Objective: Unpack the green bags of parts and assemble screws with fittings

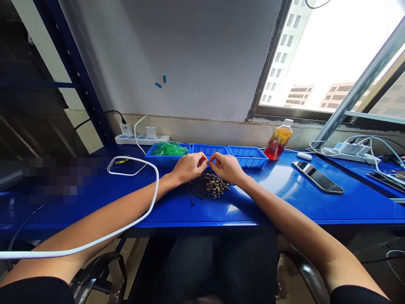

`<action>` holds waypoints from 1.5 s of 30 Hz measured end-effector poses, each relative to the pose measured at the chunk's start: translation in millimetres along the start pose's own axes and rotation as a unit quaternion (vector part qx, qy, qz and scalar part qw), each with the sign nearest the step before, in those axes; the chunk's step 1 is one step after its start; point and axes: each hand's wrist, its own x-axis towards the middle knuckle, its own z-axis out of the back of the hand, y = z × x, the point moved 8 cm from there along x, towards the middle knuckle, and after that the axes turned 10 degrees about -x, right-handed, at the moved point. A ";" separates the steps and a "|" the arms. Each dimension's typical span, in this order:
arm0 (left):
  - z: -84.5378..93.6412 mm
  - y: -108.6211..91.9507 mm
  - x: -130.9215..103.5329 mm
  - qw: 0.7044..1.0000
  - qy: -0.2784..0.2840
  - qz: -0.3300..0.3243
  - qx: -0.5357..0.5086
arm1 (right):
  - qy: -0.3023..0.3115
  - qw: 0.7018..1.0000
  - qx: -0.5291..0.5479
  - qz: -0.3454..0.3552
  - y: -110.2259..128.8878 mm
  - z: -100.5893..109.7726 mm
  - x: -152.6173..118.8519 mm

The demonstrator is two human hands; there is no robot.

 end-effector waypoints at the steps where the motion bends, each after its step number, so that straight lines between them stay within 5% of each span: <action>1: -0.2 0.7 0.2 1.000 -0.002 0.003 -0.002 | 0.000 1.000 -0.003 -0.008 -0.7 -0.3 0.0; 45: -4.1 -0.3 -3.4 0.999 -0.031 0.011 0.044 | -0.017 0.997 -0.078 0.002 -2.5 12.2 1.7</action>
